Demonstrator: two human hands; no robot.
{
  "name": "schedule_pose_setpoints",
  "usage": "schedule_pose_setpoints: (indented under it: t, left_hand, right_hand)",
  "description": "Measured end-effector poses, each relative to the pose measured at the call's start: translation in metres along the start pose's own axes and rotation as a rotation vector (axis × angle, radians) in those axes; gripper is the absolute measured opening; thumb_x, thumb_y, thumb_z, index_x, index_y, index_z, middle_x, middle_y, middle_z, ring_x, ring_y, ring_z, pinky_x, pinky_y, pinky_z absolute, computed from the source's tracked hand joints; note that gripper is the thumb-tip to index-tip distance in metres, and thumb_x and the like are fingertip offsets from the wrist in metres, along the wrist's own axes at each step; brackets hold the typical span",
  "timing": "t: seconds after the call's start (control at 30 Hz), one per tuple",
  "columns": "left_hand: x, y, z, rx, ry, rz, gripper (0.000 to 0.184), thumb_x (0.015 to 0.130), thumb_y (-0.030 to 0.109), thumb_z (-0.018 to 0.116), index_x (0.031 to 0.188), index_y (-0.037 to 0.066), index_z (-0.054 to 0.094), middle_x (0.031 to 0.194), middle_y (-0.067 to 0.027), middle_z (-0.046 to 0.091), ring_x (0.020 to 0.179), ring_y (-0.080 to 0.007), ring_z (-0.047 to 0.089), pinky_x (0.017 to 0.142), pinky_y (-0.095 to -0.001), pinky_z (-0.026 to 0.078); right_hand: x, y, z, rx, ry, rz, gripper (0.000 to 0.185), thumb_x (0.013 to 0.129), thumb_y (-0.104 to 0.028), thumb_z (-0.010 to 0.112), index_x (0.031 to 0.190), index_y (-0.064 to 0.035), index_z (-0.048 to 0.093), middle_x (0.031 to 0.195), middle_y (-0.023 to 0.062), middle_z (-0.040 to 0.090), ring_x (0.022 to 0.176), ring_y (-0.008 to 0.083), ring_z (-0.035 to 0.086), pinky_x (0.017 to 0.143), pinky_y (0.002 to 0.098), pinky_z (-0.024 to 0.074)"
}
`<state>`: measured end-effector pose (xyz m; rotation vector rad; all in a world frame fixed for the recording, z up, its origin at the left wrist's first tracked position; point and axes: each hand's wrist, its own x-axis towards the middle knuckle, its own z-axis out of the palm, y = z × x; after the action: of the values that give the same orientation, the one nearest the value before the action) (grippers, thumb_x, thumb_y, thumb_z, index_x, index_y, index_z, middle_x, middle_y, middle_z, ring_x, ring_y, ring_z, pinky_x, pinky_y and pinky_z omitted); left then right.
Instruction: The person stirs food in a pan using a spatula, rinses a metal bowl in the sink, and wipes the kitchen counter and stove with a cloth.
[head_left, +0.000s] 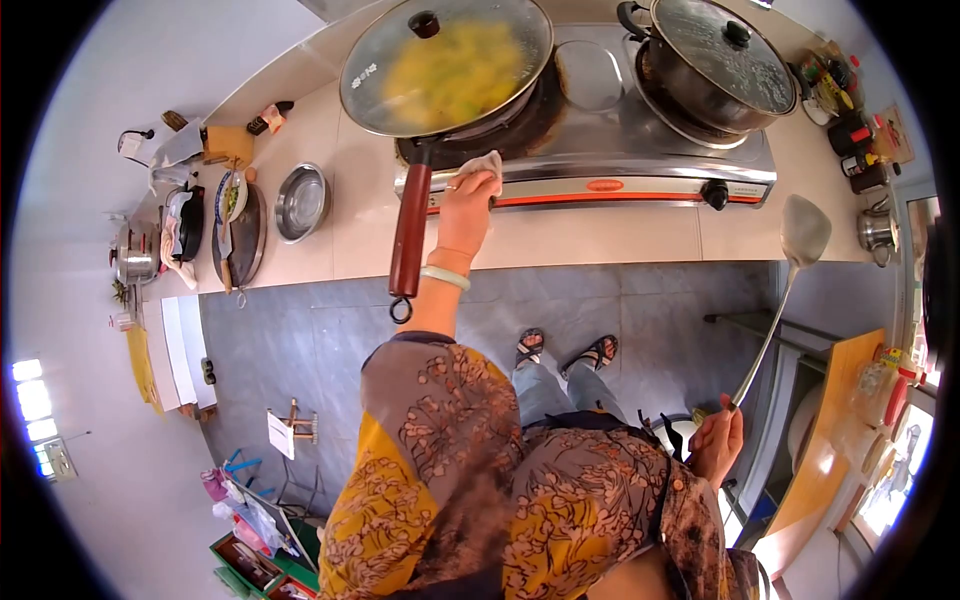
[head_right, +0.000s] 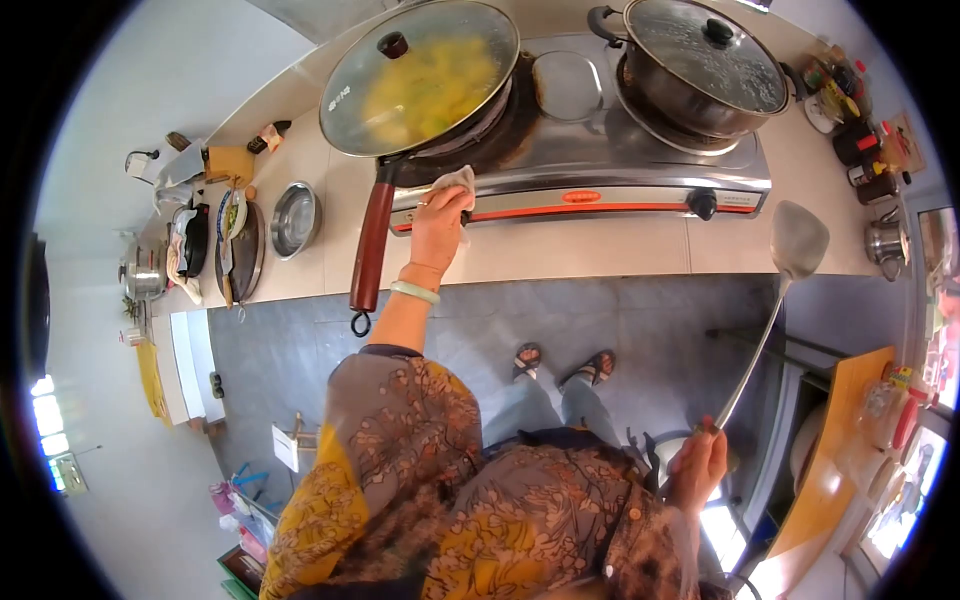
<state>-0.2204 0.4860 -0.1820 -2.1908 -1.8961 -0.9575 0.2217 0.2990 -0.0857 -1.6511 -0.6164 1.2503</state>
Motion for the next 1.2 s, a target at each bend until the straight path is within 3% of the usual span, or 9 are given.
schedule_pose_setpoints:
  t: [0.37, 0.4, 0.57, 0.67, 0.77, 0.93, 1.2]
  left_hand:
    - [0.003, -0.020, -0.033, -0.122, 0.015, 0.008, 0.026, 0.074, -0.001, 0.060, 0.096, 0.008, 0.070, 0.098, -0.0048, 0.065, 0.092, -0.0278, 0.059, 0.082, -0.0350, 0.049]
    - [-0.003, -0.030, -0.030, -0.177, -0.043, 0.046, 0.028, 0.078, -0.004, 0.058, 0.105, 0.001, 0.063, 0.108, -0.0103, 0.060, 0.099, -0.0260, 0.058, 0.087, -0.0326, 0.048]
    - [-0.026, -0.068, -0.004, -1.452, 0.015, -0.783, 0.020, 0.075, 0.006, 0.063, 0.095, 0.002, 0.062, 0.105, -0.0102, 0.060, 0.107, -0.0236, 0.054, 0.089, -0.0336, 0.046]
    - [-0.040, -0.078, -0.025, -0.647, -0.085, -0.428, 0.028, 0.072, 0.003, 0.062, 0.100, 0.004, 0.063, 0.108, -0.0068, 0.060, 0.103, -0.0265, 0.053, 0.087, -0.0344, 0.046]
    - [-0.053, -0.093, -0.048, 0.070, 0.100, -0.138, 0.037, 0.071, -0.002, 0.059, 0.108, 0.004, 0.064, 0.111, -0.0044, 0.060, 0.100, -0.0294, 0.053, 0.087, -0.0347, 0.046]
    - [-0.044, -0.112, -0.061, 0.101, 0.009, -0.115, 0.040, 0.076, -0.003, 0.052, 0.116, 0.003, 0.059, 0.121, -0.0096, 0.056, 0.096, -0.0320, 0.054, 0.086, -0.0356, 0.046]
    - [-0.024, -0.105, -0.051, 0.322, -0.155, -0.240, 0.042, 0.080, 0.002, 0.052, 0.122, -0.001, 0.050, 0.126, -0.0124, 0.050, 0.103, -0.0343, 0.052, 0.085, -0.0425, 0.044]
  right_hand:
    - [-0.037, 0.009, 0.045, -0.019, 0.039, 0.011, 0.025, 0.097, -0.022, 0.049, 0.112, -0.0029, 0.055, 0.062, -0.0017, 0.047, 0.044, 0.0046, 0.043, 0.037, 0.0172, 0.0339]
    - [-0.039, 0.010, 0.049, -0.014, 0.042, 0.015, 0.025, 0.097, -0.022, 0.049, 0.112, -0.0030, 0.055, 0.061, -0.0016, 0.047, 0.044, 0.0047, 0.044, 0.037, 0.0172, 0.0339]
    - [-0.045, 0.013, 0.065, -0.046, 0.055, -0.015, 0.026, 0.099, -0.024, 0.046, 0.113, -0.0031, 0.054, 0.059, -0.0022, 0.043, 0.041, 0.0039, 0.037, 0.035, 0.0188, 0.0267]
    - [-0.047, 0.008, 0.070, -0.074, 0.043, 0.001, 0.027, 0.097, -0.026, 0.049, 0.111, -0.0037, 0.055, 0.059, -0.0018, 0.046, 0.042, 0.0046, 0.041, 0.037, 0.0175, 0.0315]
    - [-0.047, 0.009, 0.075, -0.062, 0.015, -0.007, 0.027, 0.097, -0.027, 0.050, 0.110, -0.0041, 0.055, 0.059, -0.0019, 0.047, 0.043, 0.0047, 0.043, 0.038, 0.0166, 0.0340]
    - [-0.049, 0.007, 0.081, -0.060, -0.019, -0.010, 0.026, 0.097, -0.027, 0.049, 0.109, -0.0048, 0.055, 0.059, -0.0024, 0.047, 0.043, 0.0042, 0.043, 0.037, 0.0162, 0.0335]
    - [-0.050, 0.011, 0.083, -0.017, -0.055, -0.006, 0.025, 0.097, -0.027, 0.049, 0.109, -0.0059, 0.056, 0.059, -0.0022, 0.047, 0.043, 0.0047, 0.043, 0.038, 0.0173, 0.0345]
